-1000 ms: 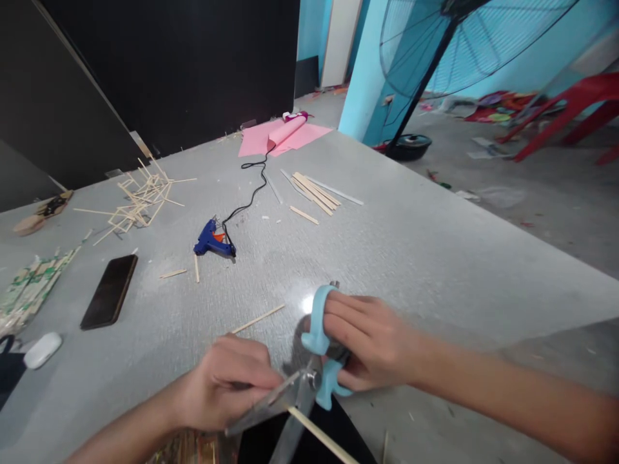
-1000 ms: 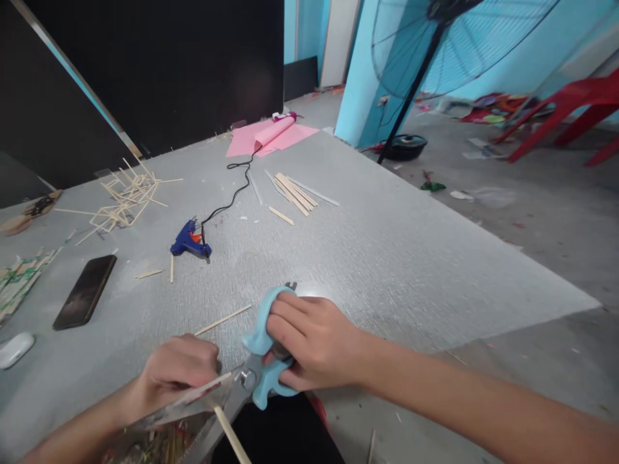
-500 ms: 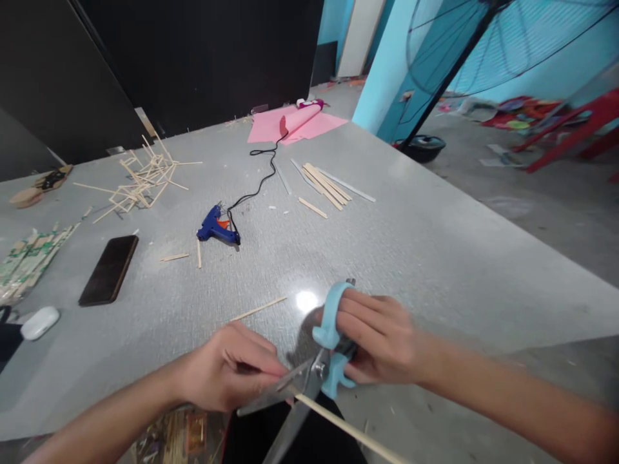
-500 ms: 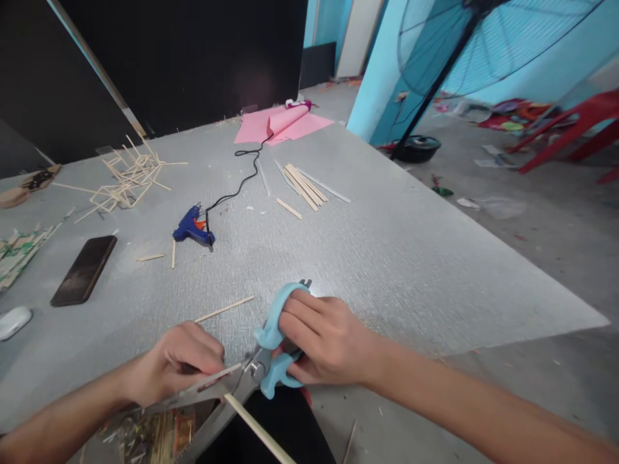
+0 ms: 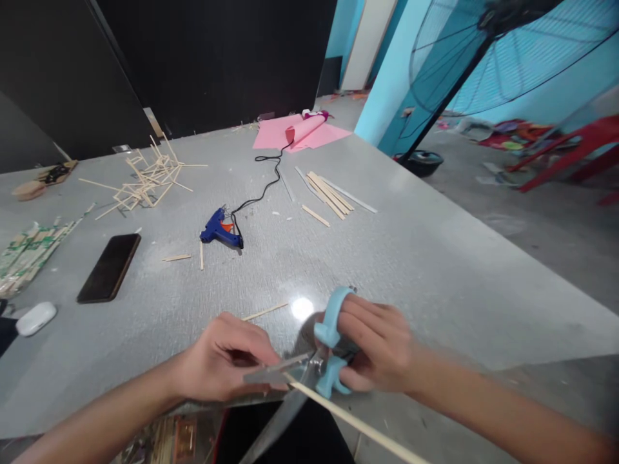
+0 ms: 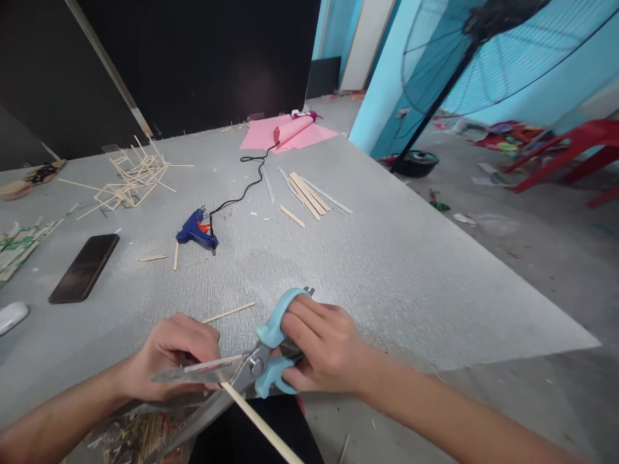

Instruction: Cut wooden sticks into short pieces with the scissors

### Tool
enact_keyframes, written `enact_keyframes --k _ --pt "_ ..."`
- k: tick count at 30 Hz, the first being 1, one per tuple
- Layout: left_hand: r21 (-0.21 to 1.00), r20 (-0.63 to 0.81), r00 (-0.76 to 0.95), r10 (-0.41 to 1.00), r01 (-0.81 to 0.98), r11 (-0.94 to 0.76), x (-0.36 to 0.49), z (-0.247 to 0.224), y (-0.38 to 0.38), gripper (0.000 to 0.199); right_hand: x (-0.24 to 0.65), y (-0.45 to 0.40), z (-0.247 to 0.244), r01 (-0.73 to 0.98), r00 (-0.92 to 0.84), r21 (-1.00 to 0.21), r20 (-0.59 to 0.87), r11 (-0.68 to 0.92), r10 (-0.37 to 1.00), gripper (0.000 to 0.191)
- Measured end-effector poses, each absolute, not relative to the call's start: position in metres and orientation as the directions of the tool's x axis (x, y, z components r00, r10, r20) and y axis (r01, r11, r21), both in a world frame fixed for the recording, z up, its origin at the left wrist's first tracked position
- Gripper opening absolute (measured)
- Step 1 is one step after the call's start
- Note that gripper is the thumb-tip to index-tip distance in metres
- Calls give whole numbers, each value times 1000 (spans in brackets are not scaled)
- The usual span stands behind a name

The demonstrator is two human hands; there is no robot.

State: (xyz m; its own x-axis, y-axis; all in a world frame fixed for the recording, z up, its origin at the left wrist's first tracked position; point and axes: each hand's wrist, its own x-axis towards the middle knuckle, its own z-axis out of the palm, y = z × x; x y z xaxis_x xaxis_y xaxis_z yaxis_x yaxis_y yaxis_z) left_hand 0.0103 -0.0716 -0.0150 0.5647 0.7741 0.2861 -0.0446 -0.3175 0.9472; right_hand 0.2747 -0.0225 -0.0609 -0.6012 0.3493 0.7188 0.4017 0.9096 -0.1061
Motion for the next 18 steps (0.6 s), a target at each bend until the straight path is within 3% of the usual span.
enact_keyframes --k 6,18 --pt "897 378 573 727 -31 -441 9 -16 -70 17 278 -25 -55 386 -614 -79 721 919 320 6" --pt "854 389 630 672 26 -519 8 -16 -68 26 280 -26 -38 384 -656 1 704 923 272 11"
